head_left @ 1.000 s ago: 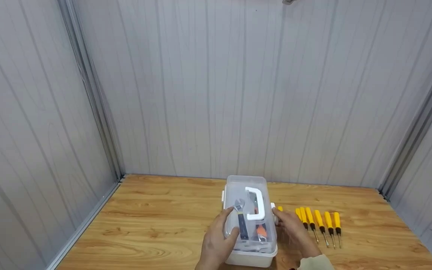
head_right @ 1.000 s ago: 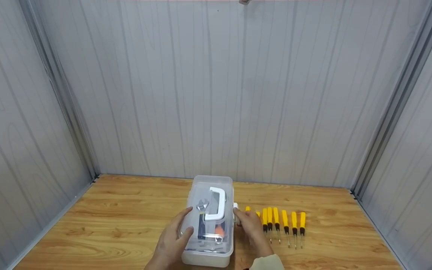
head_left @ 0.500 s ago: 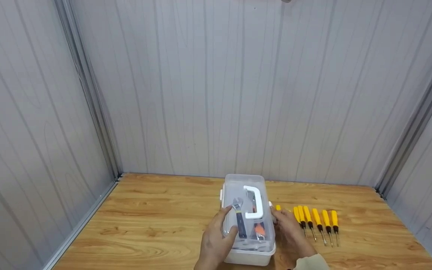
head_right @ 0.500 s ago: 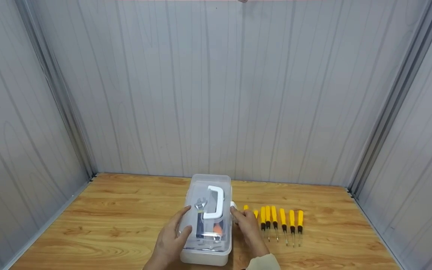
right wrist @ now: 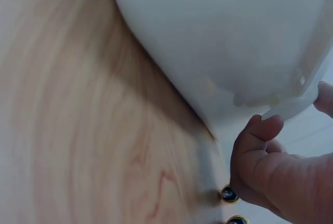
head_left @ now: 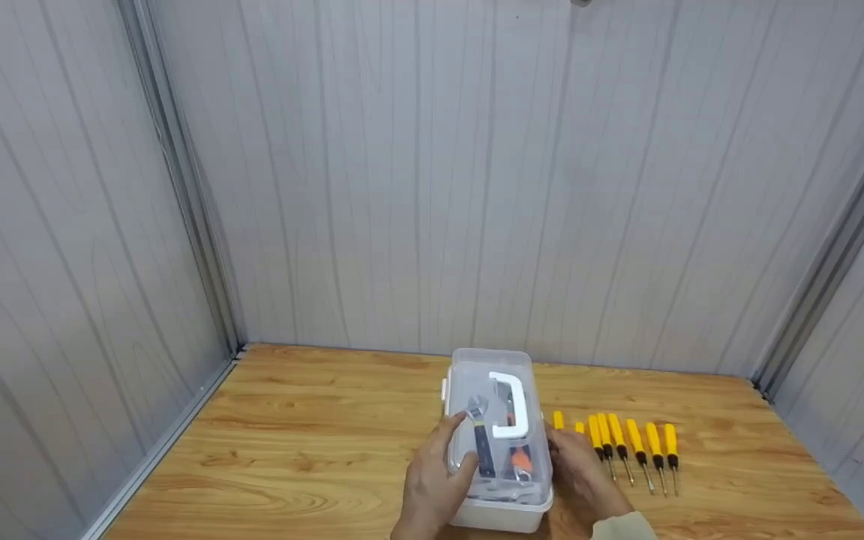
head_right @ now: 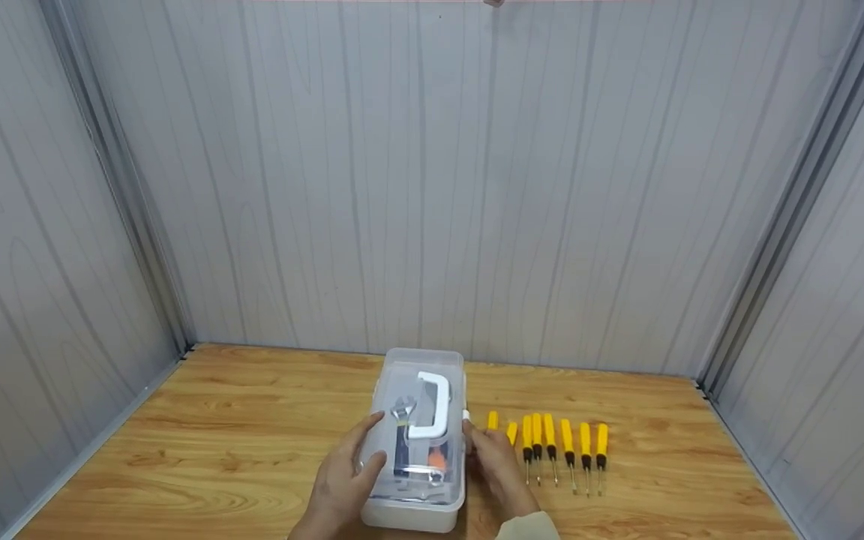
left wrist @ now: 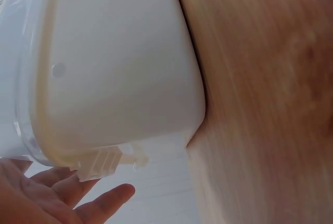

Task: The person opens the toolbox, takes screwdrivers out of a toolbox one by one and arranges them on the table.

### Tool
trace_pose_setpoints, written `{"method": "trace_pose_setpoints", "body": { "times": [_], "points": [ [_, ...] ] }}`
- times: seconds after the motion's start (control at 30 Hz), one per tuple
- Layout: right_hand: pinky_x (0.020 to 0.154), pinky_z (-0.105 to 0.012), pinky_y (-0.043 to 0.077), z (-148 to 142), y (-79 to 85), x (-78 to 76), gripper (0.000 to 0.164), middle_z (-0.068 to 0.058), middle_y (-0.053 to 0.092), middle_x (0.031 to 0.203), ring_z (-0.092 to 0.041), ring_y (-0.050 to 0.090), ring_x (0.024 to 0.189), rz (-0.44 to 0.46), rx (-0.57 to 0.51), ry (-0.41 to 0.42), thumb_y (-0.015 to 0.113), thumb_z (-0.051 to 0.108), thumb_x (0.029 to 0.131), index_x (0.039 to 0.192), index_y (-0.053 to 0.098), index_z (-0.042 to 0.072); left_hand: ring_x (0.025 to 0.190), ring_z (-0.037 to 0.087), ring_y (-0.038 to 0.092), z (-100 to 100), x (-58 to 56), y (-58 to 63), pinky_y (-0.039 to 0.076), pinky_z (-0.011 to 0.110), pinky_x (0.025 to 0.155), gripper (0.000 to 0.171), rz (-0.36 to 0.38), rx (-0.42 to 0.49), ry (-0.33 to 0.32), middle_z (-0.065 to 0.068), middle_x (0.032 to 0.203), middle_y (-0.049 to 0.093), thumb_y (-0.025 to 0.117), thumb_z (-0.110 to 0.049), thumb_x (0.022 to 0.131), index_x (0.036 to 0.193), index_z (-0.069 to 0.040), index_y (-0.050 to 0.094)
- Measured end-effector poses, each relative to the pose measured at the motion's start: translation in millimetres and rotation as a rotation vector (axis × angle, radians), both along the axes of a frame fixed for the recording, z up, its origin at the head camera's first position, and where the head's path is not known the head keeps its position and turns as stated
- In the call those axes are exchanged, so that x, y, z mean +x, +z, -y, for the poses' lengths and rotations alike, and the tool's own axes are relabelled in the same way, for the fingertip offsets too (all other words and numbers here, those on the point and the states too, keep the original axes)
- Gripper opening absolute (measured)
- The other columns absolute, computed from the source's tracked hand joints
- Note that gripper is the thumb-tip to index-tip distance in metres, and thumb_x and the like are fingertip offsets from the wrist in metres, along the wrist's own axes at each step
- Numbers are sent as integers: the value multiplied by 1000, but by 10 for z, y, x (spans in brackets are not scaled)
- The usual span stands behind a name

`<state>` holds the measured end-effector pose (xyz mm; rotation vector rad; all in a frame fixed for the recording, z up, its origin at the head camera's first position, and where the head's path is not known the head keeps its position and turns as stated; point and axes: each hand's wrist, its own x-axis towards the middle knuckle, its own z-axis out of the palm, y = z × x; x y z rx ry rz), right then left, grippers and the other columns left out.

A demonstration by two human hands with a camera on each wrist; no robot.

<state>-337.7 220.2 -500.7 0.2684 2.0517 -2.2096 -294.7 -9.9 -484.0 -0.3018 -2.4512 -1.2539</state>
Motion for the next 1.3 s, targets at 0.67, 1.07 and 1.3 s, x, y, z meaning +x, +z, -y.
{"method": "trace_pose_setpoints", "body": {
  "times": [0.67,1.07,1.3],
  "points": [
    [85,-35,45,40,-64,-29,57,-8,61,105,-18,56,93,-15,-93,-66,57,46,78,116,55,3,119,15,44,-35,-9,-49,40,37,95,53,-40,10,23,-2,131,46,59,-36,75,125,-40,41],
    [78,-33,47,119,31,35,60,-12,59,104,-19,55,90,-74,95,-109,50,51,81,115,54,2,112,15,48,-23,0,-36,42,36,89,53,-84,92,13,-4,123,50,60,-32,75,125,-32,43],
    [94,-43,39,295,156,125,50,-8,35,135,-27,38,119,-235,-52,-136,32,44,91,135,29,20,113,19,46,-113,16,-71,37,41,95,59,-4,415,46,1,126,47,61,-32,76,130,-22,40]
  ]
}}
